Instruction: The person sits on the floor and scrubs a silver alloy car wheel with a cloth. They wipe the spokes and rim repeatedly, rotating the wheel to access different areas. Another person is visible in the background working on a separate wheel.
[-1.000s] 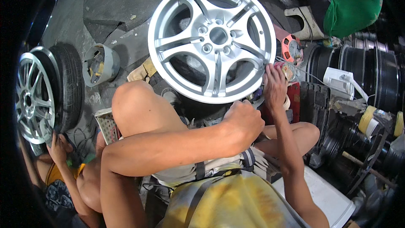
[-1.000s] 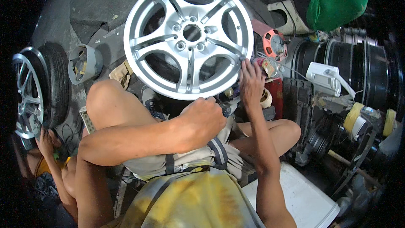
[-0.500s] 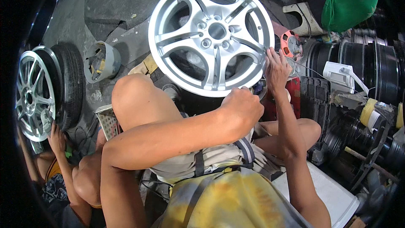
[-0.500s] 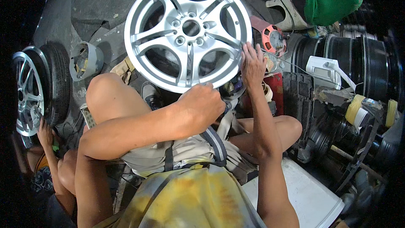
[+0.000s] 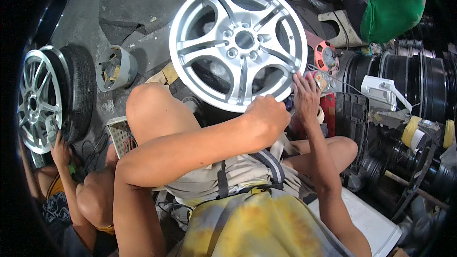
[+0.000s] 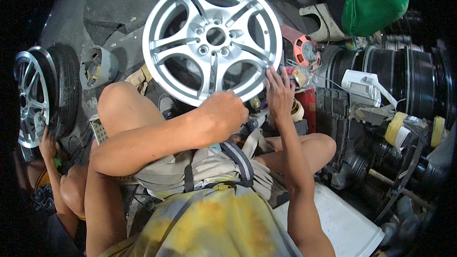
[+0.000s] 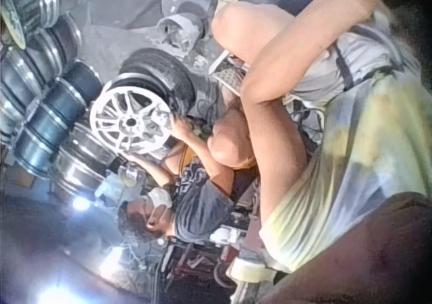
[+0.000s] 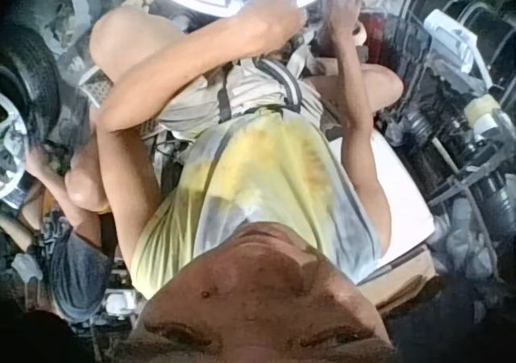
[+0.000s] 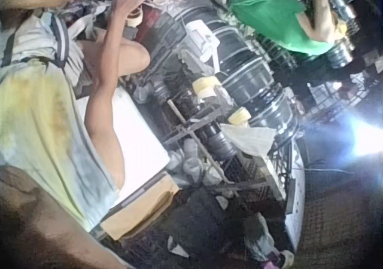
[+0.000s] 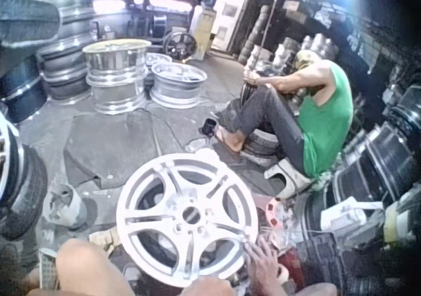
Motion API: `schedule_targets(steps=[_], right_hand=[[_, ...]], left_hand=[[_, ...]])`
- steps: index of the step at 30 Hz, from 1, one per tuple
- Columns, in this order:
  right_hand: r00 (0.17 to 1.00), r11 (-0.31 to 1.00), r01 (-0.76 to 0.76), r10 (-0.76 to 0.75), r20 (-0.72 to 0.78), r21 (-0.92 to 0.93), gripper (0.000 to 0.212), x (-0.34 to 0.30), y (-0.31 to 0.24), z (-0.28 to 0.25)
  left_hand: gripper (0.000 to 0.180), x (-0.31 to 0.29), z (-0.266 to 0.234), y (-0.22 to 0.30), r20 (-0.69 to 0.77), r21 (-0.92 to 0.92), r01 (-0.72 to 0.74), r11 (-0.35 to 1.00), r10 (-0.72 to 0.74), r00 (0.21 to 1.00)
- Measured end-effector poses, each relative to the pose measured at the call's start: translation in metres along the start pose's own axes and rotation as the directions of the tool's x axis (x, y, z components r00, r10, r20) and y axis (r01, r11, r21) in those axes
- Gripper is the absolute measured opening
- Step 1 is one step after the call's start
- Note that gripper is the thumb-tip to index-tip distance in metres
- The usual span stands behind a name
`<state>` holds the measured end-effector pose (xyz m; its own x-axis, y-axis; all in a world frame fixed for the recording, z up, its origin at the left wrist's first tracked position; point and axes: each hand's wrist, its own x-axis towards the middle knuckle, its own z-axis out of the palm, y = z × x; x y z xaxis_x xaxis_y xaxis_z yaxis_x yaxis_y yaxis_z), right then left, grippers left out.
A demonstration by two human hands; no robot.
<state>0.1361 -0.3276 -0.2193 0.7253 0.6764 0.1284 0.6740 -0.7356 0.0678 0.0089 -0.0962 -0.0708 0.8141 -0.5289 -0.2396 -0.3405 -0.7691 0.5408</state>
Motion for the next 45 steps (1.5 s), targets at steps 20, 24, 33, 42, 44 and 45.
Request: schedule_targets(steps=[20,24,33,42,44,45], right_hand=[[0.97,0.972,-0.217,0.225,-0.088,0.091,0.036,-0.008,-0.012,0.015],[0.961,0.967,-0.215,0.235,-0.148,0.137,0.038,0.038,-0.002,0.011],[0.959,0.972,-0.214,0.229,-0.167,0.101,0.037,0.029,-0.004,0.01],[0.958,0.972,-0.217,0.229,-0.174,0.087,0.035,0.025,0.003,0.015],[0.961,0.976,-0.213,0.219,-0.168,0.055,0.035,0.034,0.004,0.013],[0.968,0.978,-0.205,0.209,-0.139,0.04,0.036,0.033,0.002,0.017]], left_hand=[[0.013,0.006,-0.005,-0.007,-0.067,0.012,0.054,0.998,-0.053,0.996],[0.014,0.005,-0.008,-0.002,0.014,-0.054,0.025,0.998,-0.024,1.0],[0.014,0.01,-0.015,-0.001,0.028,-0.099,0.025,0.995,-0.022,0.999],[0.014,0.017,-0.014,-0.01,-0.014,-0.108,0.029,0.994,-0.03,0.999],[0.014,0.016,-0.012,-0.013,0.01,-0.145,0.006,0.989,-0.005,1.0],[0.014,0.016,-0.014,-0.015,0.032,-0.139,0.035,0.99,-0.03,0.999]])
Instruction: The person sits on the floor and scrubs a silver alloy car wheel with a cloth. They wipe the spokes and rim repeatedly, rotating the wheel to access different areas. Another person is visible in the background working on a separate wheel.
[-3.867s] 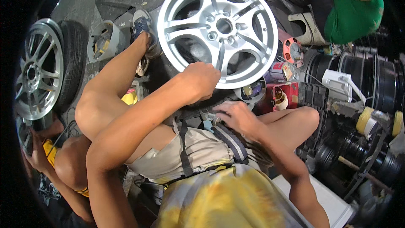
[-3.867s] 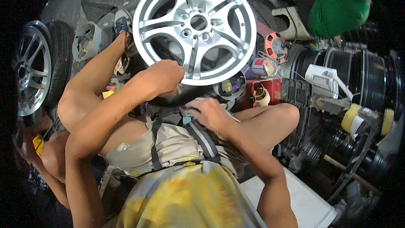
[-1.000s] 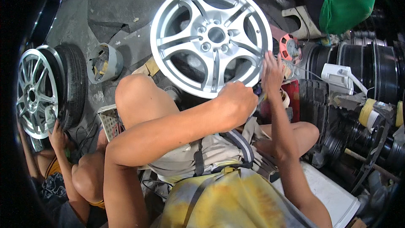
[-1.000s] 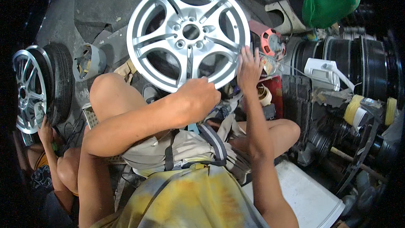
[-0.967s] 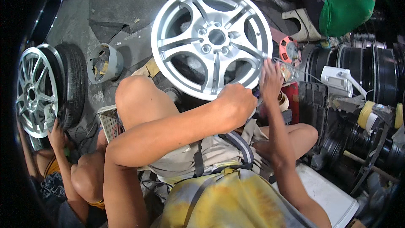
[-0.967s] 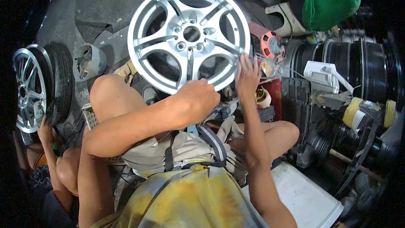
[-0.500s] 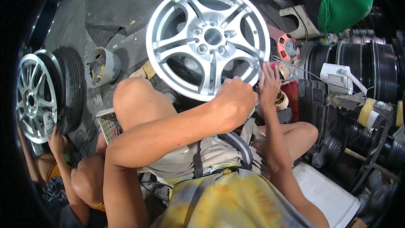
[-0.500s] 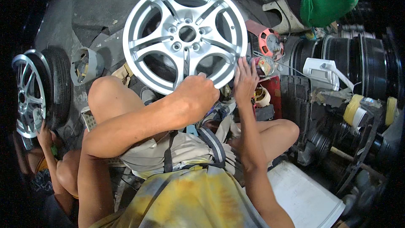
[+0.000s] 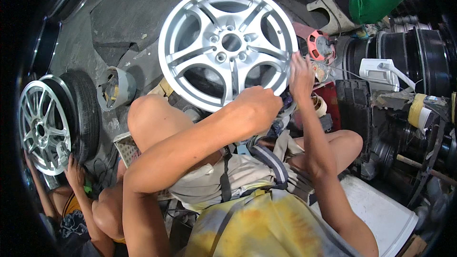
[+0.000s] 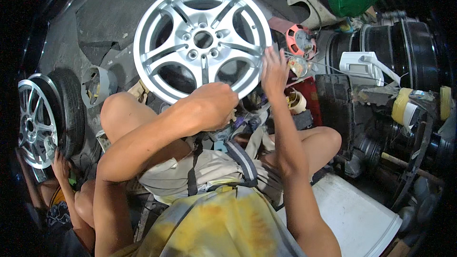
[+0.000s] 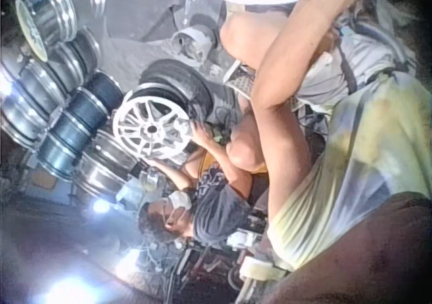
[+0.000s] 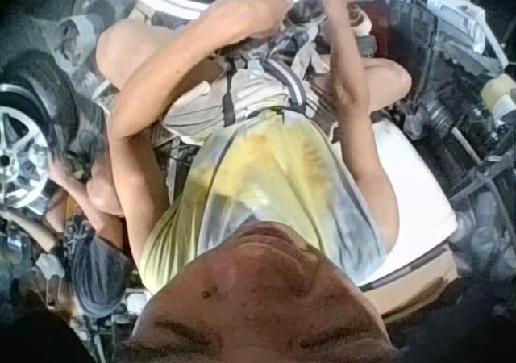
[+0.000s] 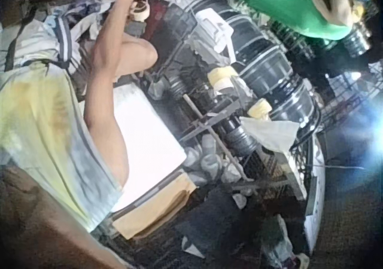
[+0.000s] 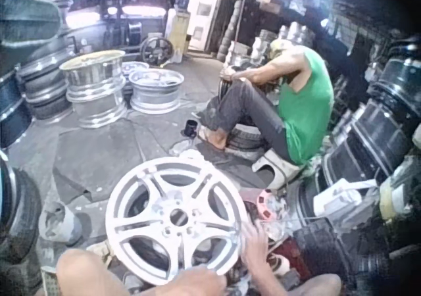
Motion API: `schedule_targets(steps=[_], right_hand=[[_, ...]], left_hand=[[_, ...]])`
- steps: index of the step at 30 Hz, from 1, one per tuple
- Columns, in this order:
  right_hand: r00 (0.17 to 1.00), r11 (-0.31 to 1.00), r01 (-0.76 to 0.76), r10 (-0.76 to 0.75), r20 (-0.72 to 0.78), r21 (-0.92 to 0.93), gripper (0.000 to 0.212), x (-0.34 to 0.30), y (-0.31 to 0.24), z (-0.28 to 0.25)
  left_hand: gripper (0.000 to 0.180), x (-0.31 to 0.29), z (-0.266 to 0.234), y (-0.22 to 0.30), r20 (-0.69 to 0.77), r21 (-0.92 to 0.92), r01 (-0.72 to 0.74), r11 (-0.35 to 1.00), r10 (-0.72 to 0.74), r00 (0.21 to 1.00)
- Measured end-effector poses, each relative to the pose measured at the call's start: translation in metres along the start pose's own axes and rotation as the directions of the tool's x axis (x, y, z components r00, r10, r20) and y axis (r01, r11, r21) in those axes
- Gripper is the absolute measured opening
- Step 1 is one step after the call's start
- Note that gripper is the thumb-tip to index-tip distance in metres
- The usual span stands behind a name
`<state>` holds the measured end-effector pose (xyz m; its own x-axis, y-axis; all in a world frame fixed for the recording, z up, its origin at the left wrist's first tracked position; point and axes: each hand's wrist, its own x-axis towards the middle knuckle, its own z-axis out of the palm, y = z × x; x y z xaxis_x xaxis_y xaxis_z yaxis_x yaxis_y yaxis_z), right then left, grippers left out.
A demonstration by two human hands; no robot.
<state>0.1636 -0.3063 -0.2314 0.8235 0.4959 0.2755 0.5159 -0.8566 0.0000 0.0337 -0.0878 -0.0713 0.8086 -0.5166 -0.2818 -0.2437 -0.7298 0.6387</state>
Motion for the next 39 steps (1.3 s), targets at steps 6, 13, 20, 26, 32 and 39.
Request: schedule_targets(steps=[6,13,20,26,32,39], right_hand=[[0.997,0.996,0.081,-0.081,-0.001,0.037,0.035,-0.021,0.001,-0.013],[0.988,0.993,0.11,-0.114,0.1,0.047,0.035,-0.044,0.0,-0.024],[0.976,0.981,0.192,-0.195,0.096,0.038,0.034,-0.018,0.012,-0.018],[0.977,0.98,0.196,-0.197,0.082,0.023,0.033,0.013,0.01,-0.028],[0.962,0.974,0.22,-0.226,0.154,0.055,0.035,-0.025,0.017,-0.032],[0.953,0.962,0.271,-0.268,0.142,-0.004,0.037,-0.018,0.015,-0.018]], left_hand=[[0.015,0.001,-0.006,-0.002,-0.086,0.027,0.035,0.999,-0.033,0.996],[0.014,0.002,-0.015,-0.006,-0.098,-0.021,0.06,0.998,-0.061,0.993],[0.014,0.006,-0.012,-0.004,-0.035,0.008,0.051,0.999,-0.051,0.998],[0.014,0.008,-0.02,-0.006,-0.098,0.018,0.015,1.0,-0.013,0.995],[0.015,0.006,-0.018,-0.009,-0.108,-0.015,0.056,0.998,-0.058,0.992],[0.015,0.007,-0.014,-0.009,-0.041,0.045,0.069,0.997,-0.067,0.997]])
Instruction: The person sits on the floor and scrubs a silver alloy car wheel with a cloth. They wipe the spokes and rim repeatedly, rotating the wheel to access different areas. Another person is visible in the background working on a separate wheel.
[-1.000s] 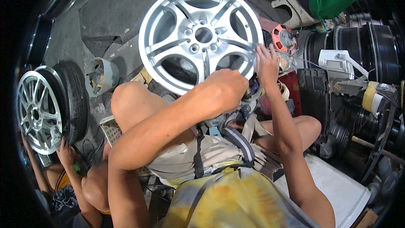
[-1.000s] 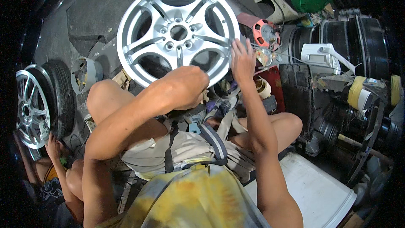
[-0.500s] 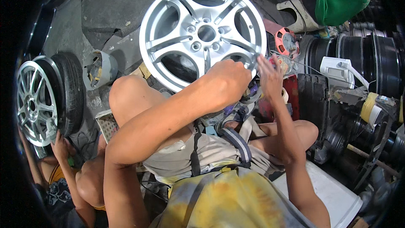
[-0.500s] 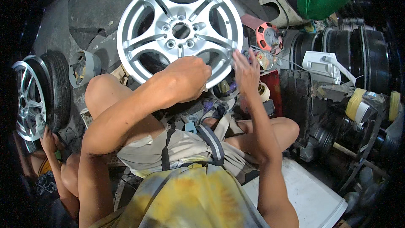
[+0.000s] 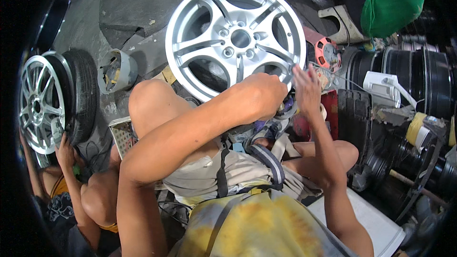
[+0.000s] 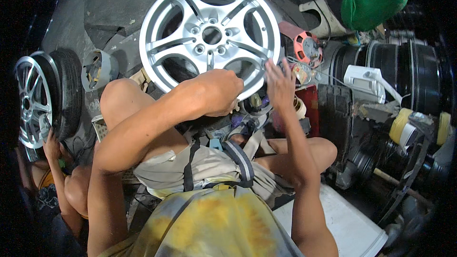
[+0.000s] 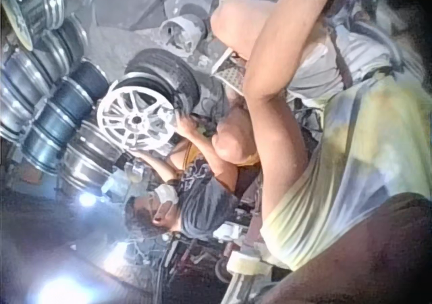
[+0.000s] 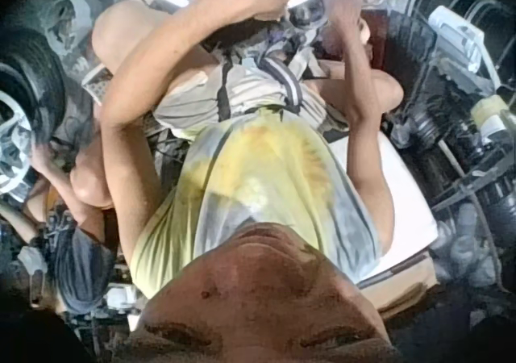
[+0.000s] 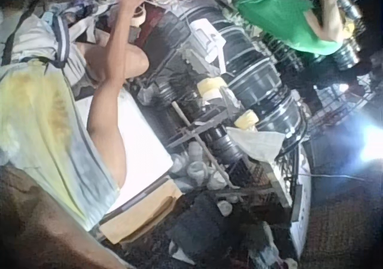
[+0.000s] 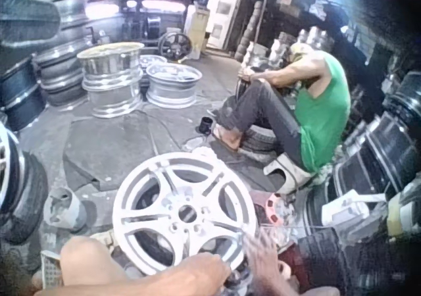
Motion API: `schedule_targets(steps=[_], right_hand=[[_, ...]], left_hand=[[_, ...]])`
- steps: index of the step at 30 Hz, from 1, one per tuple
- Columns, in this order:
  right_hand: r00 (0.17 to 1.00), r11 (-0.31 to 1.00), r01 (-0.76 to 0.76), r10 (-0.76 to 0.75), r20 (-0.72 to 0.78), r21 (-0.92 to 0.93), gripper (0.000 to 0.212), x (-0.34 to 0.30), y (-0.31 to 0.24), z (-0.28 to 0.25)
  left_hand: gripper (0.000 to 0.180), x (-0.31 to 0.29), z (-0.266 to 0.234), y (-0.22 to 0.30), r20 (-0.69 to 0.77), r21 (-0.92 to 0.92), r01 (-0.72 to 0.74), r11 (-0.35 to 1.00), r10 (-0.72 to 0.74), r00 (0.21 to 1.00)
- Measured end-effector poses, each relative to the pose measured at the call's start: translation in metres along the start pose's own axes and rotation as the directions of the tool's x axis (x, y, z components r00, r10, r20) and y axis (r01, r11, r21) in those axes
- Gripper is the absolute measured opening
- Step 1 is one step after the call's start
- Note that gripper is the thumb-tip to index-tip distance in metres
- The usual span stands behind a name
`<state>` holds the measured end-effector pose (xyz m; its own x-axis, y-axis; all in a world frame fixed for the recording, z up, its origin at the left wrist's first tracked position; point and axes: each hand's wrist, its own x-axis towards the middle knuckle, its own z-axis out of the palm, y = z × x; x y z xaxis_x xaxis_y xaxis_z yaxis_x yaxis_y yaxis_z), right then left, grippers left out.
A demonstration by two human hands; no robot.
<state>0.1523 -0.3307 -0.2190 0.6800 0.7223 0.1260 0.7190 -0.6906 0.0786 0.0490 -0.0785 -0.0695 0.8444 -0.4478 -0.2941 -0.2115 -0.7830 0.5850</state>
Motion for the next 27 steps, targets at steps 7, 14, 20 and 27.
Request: schedule_targets(steps=[7,14,20,27], right_hand=[[0.994,0.995,-0.094,0.095,-0.062,0.019,0.037,0.019,0.009,-0.006],[0.988,0.988,-0.128,0.134,-0.071,0.088,0.036,-0.013,-0.008,-0.002],[0.984,0.983,-0.104,0.124,-0.131,0.151,0.036,0.011,0.022,0.011],[0.978,0.986,-0.122,0.138,-0.156,0.109,0.035,0.014,0.016,0.003]], left_hand=[[0.014,0.005,-0.005,0.004,0.018,-0.044,0.002,0.999,-0.001,1.0],[0.015,0.014,-0.004,-0.014,-0.124,-0.004,0.082,0.997,-0.081,0.989],[0.021,0.027,-0.03,-0.022,-0.03,0.022,0.215,0.976,-0.214,0.976],[0.025,0.06,-0.022,-0.054,-0.185,-0.058,0.271,0.961,-0.278,0.943]])
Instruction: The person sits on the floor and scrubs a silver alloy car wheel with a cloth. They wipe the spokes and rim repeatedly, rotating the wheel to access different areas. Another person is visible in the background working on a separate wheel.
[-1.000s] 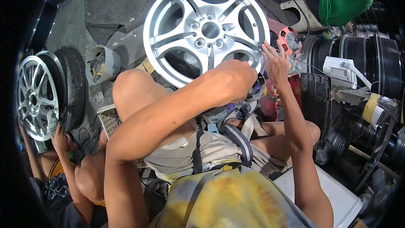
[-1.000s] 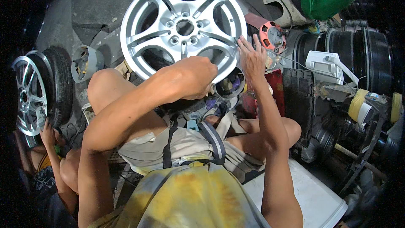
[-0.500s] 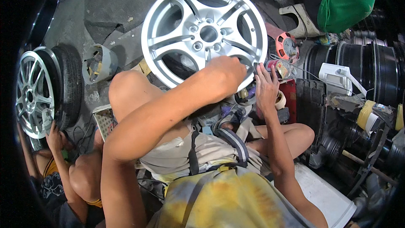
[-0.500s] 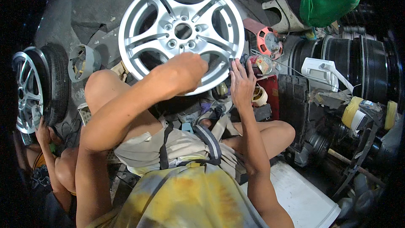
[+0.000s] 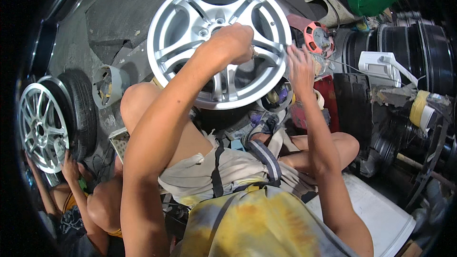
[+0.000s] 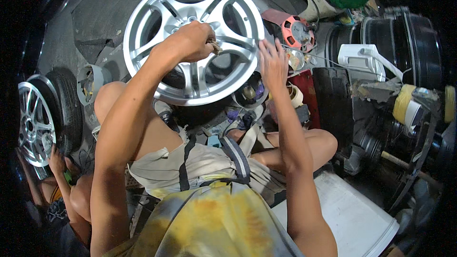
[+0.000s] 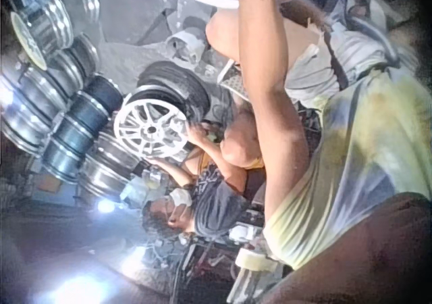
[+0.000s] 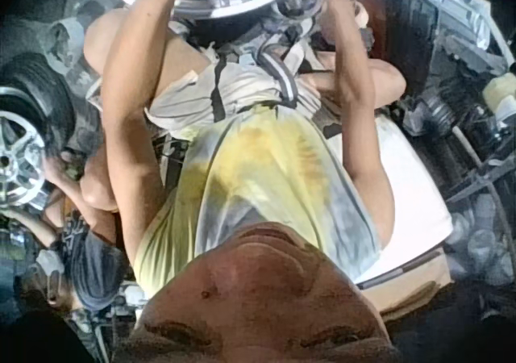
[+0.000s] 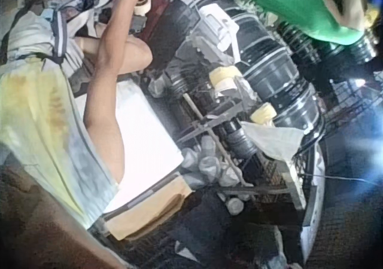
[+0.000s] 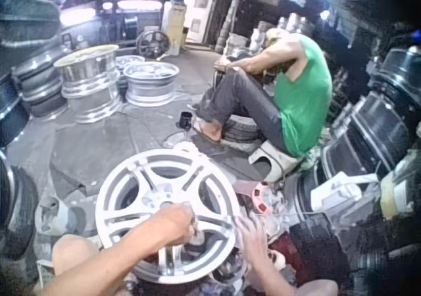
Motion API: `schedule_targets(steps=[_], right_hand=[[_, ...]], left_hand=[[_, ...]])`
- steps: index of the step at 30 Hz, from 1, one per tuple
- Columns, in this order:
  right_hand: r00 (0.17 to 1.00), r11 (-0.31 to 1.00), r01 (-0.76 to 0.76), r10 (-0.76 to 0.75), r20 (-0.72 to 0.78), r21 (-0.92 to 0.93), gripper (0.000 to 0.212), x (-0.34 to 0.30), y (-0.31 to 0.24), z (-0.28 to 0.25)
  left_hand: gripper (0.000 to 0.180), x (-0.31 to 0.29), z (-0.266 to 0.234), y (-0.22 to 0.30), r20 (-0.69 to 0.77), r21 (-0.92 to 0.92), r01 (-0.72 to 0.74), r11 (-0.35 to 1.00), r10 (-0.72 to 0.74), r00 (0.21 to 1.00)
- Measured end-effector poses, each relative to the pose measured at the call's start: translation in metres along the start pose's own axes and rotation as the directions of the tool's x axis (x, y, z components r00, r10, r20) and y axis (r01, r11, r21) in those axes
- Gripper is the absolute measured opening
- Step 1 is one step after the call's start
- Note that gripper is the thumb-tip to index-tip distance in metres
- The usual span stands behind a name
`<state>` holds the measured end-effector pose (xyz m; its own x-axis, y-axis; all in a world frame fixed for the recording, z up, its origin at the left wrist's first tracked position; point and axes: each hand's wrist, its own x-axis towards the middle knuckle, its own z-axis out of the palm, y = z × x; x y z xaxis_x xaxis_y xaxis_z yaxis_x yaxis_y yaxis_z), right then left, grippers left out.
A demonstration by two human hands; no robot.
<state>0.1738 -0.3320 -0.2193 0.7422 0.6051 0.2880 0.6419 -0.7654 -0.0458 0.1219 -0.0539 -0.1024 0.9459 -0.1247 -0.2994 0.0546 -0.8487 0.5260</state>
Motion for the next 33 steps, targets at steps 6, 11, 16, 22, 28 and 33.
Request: schedule_targets(steps=[6,11,16,22,28,33], right_hand=[[0.997,0.991,-0.078,0.075,0.029,0.106,0.036,-0.027,-0.018,0.008],[0.999,0.997,-0.031,0.032,-0.011,0.067,0.036,-0.006,-0.019,0.004],[0.992,0.988,-0.124,0.126,-0.022,0.095,0.035,-0.002,-0.008,0.01],[0.939,0.858,-0.344,0.321,0.124,0.381,0.031,-0.088,-0.038,-0.03],[0.663,0.438,-0.719,0.666,0.342,0.54,0.029,-0.107,-0.008,-0.027],[0.527,0.121,-0.718,0.738,0.422,0.685,0.024,-0.122,-0.006,-0.008]], left_hand=[[0.033,0.043,0.039,-0.02,-0.143,-0.134,0.053,0.99,-0.072,0.987],[0.039,0.076,0.078,-0.029,-0.273,-0.359,-0.092,0.929,-0.01,0.962],[0.037,0.101,0.103,-0.005,-0.422,-0.368,-0.245,0.897,0.073,0.903],[0.04,0.119,0.117,-0.001,-0.557,-0.221,-0.412,0.884,0.233,0.797],[0.058,0.116,0.164,0.013,-0.325,0.18,-0.48,0.859,0.512,0.795],[0.062,0.069,0.165,0.036,-0.147,0.351,-0.43,0.832,0.503,0.852]])
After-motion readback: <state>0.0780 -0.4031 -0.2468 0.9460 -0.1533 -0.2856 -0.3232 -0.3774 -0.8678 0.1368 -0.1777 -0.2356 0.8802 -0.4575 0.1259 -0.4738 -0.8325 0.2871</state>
